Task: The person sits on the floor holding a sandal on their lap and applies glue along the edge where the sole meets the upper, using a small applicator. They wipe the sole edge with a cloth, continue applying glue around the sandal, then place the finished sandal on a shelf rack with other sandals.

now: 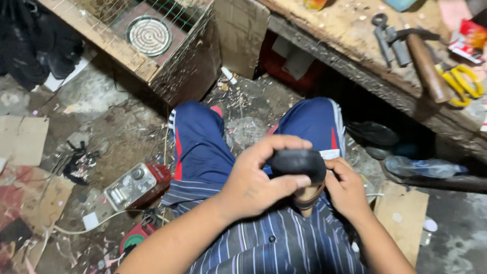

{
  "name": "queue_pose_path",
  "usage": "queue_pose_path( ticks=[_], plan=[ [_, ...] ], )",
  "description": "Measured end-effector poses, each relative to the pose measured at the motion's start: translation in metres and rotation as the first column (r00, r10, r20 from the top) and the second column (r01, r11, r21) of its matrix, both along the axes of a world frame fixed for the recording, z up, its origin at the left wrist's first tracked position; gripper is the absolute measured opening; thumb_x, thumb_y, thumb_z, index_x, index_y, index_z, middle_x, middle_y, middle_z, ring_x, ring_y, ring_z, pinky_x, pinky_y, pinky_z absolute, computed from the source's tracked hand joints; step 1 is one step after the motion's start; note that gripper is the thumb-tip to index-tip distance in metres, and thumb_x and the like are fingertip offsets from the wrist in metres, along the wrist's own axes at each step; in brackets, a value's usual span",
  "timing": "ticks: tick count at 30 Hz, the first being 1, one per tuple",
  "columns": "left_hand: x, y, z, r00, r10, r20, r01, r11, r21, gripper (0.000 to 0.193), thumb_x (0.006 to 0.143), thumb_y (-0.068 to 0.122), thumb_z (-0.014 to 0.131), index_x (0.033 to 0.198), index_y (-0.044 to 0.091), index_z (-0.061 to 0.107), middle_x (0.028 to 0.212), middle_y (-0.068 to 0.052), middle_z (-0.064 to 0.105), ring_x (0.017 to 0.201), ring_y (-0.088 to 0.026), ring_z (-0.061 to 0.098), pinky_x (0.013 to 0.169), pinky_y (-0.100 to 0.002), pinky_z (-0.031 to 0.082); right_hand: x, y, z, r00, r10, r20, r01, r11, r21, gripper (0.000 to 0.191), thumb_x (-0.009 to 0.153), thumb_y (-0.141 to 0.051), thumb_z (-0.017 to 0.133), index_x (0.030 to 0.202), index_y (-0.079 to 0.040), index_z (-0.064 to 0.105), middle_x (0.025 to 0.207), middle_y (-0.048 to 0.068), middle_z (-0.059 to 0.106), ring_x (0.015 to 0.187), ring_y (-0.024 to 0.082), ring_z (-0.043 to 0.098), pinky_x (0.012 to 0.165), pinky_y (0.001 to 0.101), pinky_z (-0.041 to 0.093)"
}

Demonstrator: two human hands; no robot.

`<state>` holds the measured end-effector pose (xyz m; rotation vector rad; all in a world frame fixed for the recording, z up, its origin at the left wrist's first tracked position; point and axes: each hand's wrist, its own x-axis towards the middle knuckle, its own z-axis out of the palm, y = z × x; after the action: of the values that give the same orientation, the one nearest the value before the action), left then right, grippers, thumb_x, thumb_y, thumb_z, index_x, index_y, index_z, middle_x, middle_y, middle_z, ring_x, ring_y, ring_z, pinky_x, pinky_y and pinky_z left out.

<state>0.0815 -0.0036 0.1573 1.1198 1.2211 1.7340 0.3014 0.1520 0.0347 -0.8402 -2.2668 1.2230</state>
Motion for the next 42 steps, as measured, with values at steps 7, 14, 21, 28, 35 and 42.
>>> queue_pose_path(
  ticks=[7,14,21,28,35,42],
  plan=[
    [0.000,0.014,0.013,0.950,0.068,-0.303,-0.049,0.996,0.070,0.043,0.080,0.007,0.083,0.119,0.004,0.066,0.126,-0.012,0.071,0.119,-0.025,0.070,0.108,-0.037,0.052,-0.004,0.028,-0.013,0.984,-0.142,0.107,0.168,0.942,-0.292,0.018,0.091,-0.010,0.068,0.107,-0.004,0.072,0.092,0.004,0.070,0.082,0.010,0.061,0.075,0.0276,0.050],
    [-0.027,0.018,0.012,0.911,0.138,-0.390,-0.150,0.989,0.000,0.040,0.079,0.007,0.082,0.117,0.004,0.067,0.124,-0.013,0.073,0.117,-0.027,0.070,0.105,-0.038,0.052,-0.023,0.105,0.043,0.956,-0.276,-0.100,0.257,0.952,-0.165,0.019,0.095,-0.010,0.072,0.112,-0.003,0.072,0.097,-0.002,0.070,0.086,0.004,0.061,0.079,0.0219,0.050],
    [-0.055,0.025,-0.009,0.945,0.245,-0.217,-0.279,0.950,-0.144,0.035,0.078,0.006,0.081,0.110,0.000,0.068,0.118,-0.014,0.074,0.110,-0.024,0.071,0.100,-0.035,0.052,-0.053,0.214,0.090,0.905,-0.371,-0.208,0.412,0.885,0.215,0.023,0.100,-0.014,0.074,0.118,0.001,0.071,0.105,0.007,0.069,0.094,0.014,0.063,0.086,0.0269,0.052],
    [-0.101,0.034,-0.077,0.820,0.547,0.169,-0.503,0.829,-0.244,0.042,0.076,-0.001,0.079,0.114,-0.003,0.061,0.109,-0.015,0.073,0.098,-0.020,0.071,0.089,-0.034,0.058,-0.102,0.210,0.124,0.934,-0.351,0.075,0.234,0.755,0.612,0.071,0.078,-0.023,0.080,0.137,0.007,0.055,0.135,0.033,0.046,0.125,0.048,0.049,0.107,0.0487,0.042],
    [-0.192,0.044,-0.161,0.840,0.454,0.298,-0.251,0.811,-0.528,0.035,0.101,0.024,0.065,0.108,-0.010,0.074,0.092,-0.025,0.075,0.073,-0.031,0.065,0.067,-0.043,0.049,-0.105,0.091,0.105,0.871,0.489,0.050,-0.438,0.818,-0.372,0.085,0.070,-0.011,0.083,0.148,-0.008,0.050,0.151,0.010,0.052,0.141,0.024,0.050,0.117,0.0370,0.037],
    [-0.184,0.084,-0.186,0.839,0.455,0.298,-0.130,0.700,-0.703,0.041,0.099,0.032,0.062,0.103,-0.007,0.075,0.087,-0.023,0.076,0.069,-0.030,0.066,0.063,-0.041,0.049,-0.098,0.074,0.060,0.900,0.424,-0.101,-0.412,0.753,-0.514,0.069,0.090,-0.012,0.072,0.154,-0.008,0.046,0.154,0.008,0.057,0.141,0.018,0.055,0.120,0.0317,0.038]
  ],
)
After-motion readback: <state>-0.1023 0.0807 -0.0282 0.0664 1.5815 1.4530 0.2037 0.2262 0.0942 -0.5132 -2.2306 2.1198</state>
